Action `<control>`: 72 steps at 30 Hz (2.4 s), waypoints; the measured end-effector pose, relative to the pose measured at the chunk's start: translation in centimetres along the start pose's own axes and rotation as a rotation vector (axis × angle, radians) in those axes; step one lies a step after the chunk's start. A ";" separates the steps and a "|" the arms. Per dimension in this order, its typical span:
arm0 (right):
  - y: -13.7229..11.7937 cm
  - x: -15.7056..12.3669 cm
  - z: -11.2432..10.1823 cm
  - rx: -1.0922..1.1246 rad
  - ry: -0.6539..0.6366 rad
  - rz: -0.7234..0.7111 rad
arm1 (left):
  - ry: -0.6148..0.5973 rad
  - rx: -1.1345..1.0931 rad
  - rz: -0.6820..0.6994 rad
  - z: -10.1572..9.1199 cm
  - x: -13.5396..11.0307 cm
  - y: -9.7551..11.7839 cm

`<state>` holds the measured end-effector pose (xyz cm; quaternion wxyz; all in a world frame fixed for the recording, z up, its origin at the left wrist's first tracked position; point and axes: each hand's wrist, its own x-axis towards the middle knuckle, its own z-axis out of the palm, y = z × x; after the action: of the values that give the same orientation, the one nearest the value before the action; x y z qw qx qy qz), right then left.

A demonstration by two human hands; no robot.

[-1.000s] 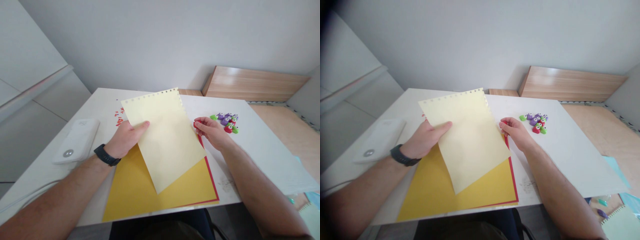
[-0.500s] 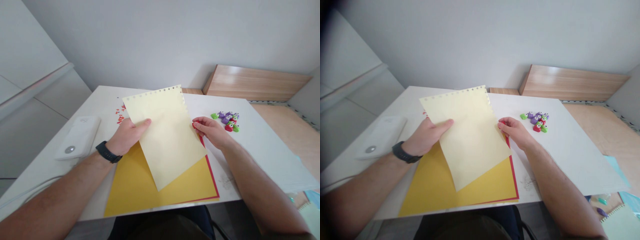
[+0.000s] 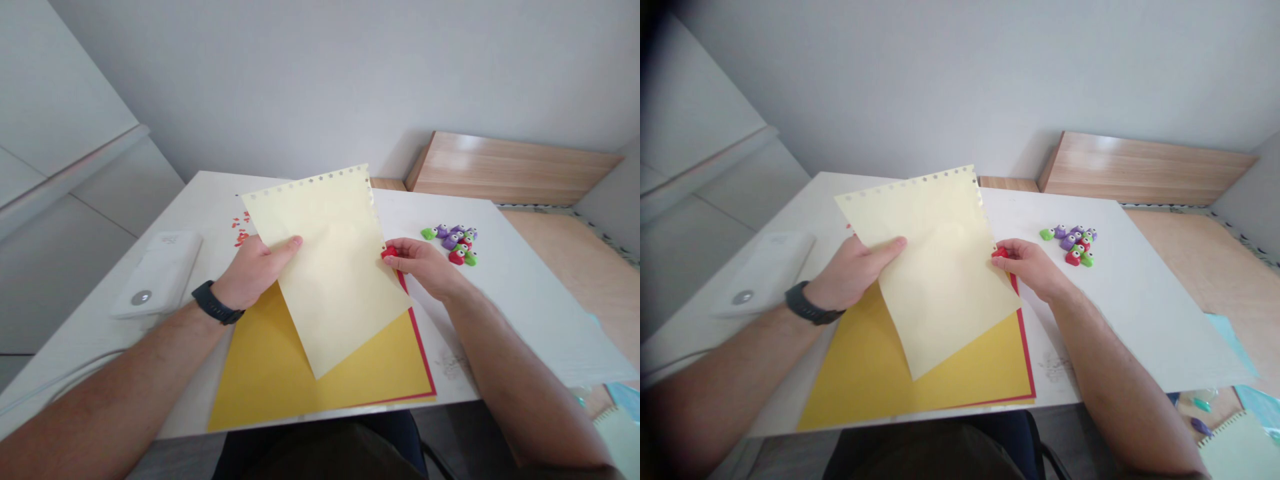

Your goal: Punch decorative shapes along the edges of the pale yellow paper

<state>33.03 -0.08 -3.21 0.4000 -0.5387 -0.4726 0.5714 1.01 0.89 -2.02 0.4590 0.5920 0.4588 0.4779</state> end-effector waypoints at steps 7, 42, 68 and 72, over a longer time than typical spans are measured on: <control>0.0 -0.1 -0.4 -0.004 -0.052 -0.058 | -0.009 0.086 -0.037 0.1 -0.2 1.0; 0.2 0.0 0.2 0.057 0.002 0.001 | -0.014 0.103 -0.121 -0.4 -0.5 0.4; 0.7 0.2 0.5 -0.066 0.028 -0.045 | 0.014 0.151 -0.171 -0.6 -0.4 0.0; 0.7 0.2 0.6 -0.070 0.014 -0.037 | 0.003 0.138 -0.181 -0.6 -0.4 0.0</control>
<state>32.47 -0.08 -3.99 0.3946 -0.5476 -0.4994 0.5432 0.37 0.53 -1.96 0.4580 0.5776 0.5428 0.4025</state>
